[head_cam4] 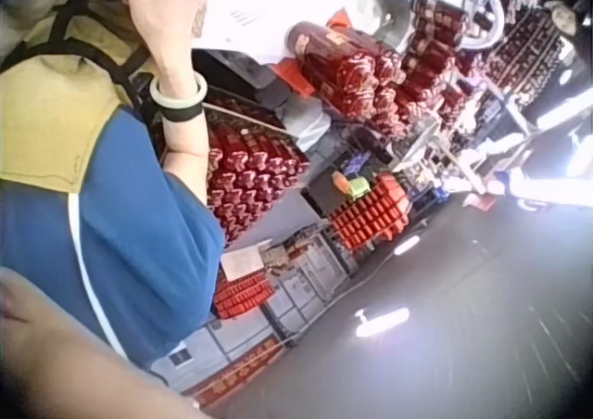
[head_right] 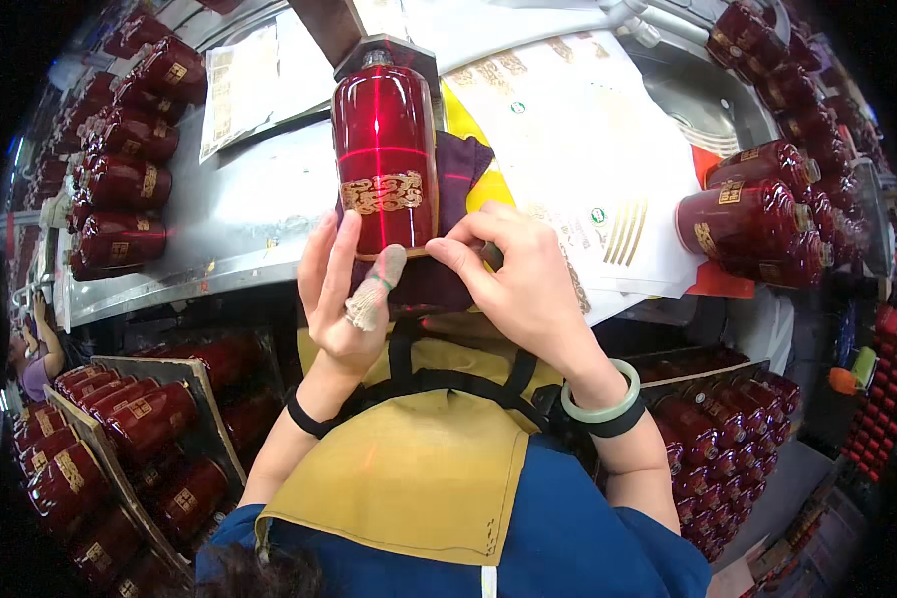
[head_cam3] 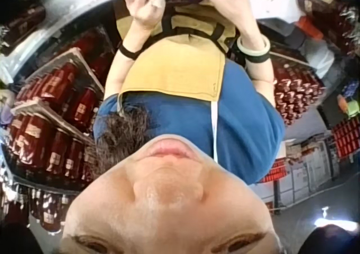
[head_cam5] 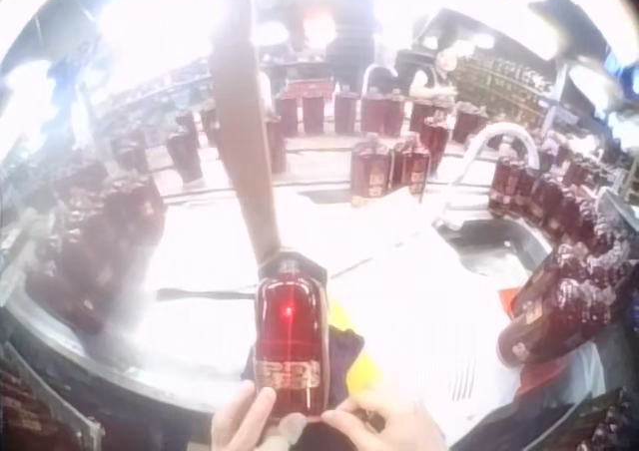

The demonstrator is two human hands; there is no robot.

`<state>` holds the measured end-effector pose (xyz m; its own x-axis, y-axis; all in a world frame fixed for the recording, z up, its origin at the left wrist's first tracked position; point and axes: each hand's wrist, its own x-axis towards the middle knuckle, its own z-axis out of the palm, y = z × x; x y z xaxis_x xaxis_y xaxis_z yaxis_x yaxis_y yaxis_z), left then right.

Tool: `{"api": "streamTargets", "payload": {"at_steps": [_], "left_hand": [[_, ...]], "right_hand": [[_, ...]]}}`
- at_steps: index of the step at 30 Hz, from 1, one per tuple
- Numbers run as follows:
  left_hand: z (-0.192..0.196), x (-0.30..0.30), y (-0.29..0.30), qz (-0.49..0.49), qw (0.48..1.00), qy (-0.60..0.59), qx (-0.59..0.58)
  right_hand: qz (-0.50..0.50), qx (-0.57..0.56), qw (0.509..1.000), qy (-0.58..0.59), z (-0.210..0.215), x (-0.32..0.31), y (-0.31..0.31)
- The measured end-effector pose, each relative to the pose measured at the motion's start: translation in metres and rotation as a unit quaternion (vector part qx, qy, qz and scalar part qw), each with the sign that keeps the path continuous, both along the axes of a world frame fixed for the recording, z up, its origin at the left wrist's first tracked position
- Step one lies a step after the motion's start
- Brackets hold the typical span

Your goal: Applying decorative labels and seals to red liquor bottles on a production line.

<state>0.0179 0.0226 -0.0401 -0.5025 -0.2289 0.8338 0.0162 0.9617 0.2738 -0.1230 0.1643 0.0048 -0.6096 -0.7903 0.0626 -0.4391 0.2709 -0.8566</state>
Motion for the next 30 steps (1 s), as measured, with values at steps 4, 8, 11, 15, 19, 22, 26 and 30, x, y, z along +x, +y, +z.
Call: {"api": "streamTargets", "payload": {"at_steps": [4, 8, 11, 15, 19, 22, 26, 30], "left_hand": [[0.0, 0.002, -0.004, -0.035, 0.997, -0.039, 0.047], [-0.005, 0.006, -0.007, -0.023, 0.994, -0.003, 0.102], [-0.008, 0.009, -0.006, -0.013, 0.993, 0.0, 0.117], [-0.004, 0.007, -0.005, -0.006, 1.0, -0.011, 0.02], [0.003, 0.002, 0.003, 0.004, 1.0, -0.022, -0.002], [0.007, 0.004, 0.002, -0.034, 0.997, -0.057, 0.044], [-0.003, 0.003, -0.006, -0.033, 0.996, 0.0, 0.077], [-0.013, 0.01, -0.006, -0.028, 0.99, 0.005, 0.137]], "right_hand": [[-0.005, -0.004, 1.0, -0.011, -0.002, 0.002, -0.002], [-0.002, -0.014, 1.0, -0.026, 0.001, 0.004, -0.004], [-0.002, -0.01, 1.0, -0.015, 0.004, 0.005, -0.003], [-0.008, 0.015, 0.999, -0.032, 0.005, 0.003, -0.002], [-0.004, -0.002, 1.0, -0.003, 0.001, 0.002, -0.003], [-0.004, -0.004, 1.0, 0.003, -0.001, 0.002, -0.004], [-0.005, -0.015, 1.0, -0.014, 0.0, 0.002, -0.004], [-0.003, -0.013, 1.0, -0.022, 0.003, 0.003, -0.004]]}}
